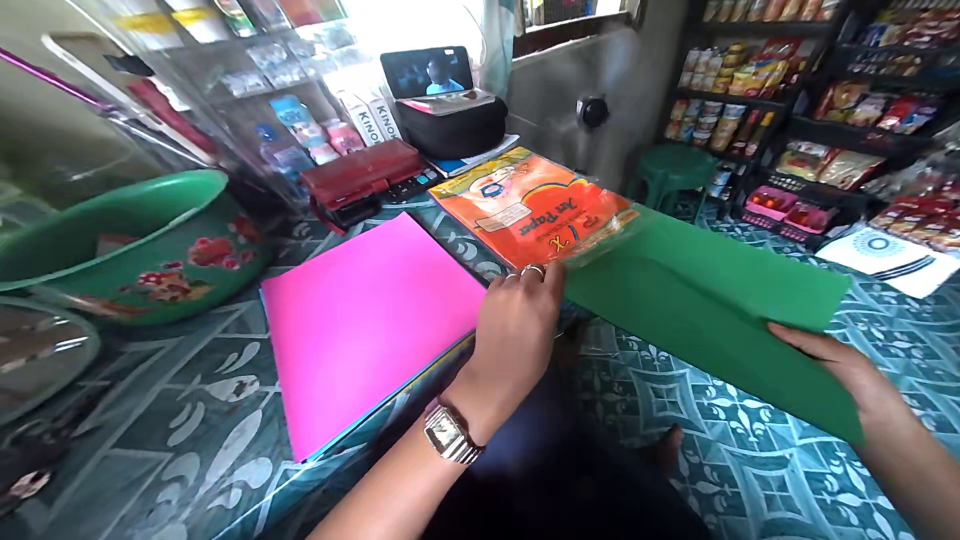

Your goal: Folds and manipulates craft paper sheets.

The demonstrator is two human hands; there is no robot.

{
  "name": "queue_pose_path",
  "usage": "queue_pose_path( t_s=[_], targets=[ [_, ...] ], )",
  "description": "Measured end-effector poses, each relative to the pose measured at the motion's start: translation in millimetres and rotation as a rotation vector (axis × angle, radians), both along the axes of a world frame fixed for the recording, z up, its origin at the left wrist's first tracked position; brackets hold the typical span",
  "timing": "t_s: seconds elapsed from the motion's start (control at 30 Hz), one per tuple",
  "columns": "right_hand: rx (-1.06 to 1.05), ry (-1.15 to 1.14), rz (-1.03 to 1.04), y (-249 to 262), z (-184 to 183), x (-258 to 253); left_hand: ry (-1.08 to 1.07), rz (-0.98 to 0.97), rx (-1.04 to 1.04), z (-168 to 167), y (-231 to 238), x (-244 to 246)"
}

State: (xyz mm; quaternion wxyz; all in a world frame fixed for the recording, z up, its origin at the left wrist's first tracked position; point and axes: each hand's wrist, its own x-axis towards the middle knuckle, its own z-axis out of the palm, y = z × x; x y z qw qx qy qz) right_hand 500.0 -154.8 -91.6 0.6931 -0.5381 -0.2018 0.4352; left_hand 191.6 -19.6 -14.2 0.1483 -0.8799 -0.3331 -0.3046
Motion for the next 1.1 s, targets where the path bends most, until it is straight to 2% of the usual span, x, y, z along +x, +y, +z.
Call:
queue_pose_path(
  t_s=[0.07,0.27,0.63,0.97,1.1],
  targets=[
    [-0.039,-0.020,-0.058,-1.5,14.9,-12.4,0.025,0.010,0.018,0.5,-0.1,1.0],
    [0.098,0.068,0.021,-2.9,-9.5,-1.6,0.007,0.021,0.070,-4.7,-5.1,7.0],
    [0.082,0.100,0.030,8.5,-0.7,-47.6,-0.010,0.098,0.132,-16.3,-22.1,28.9],
    [0.160,0.057,0.075,67.5,24.8,-70.9,-0.010,0.138,0.034,-7.8,-25.9,31.7],
    [0.180,0.052,0.089,101.2,35.2,-88.8,0.030,0.139,-0.091,-0.7,-27.5,29.7]
  ],
)
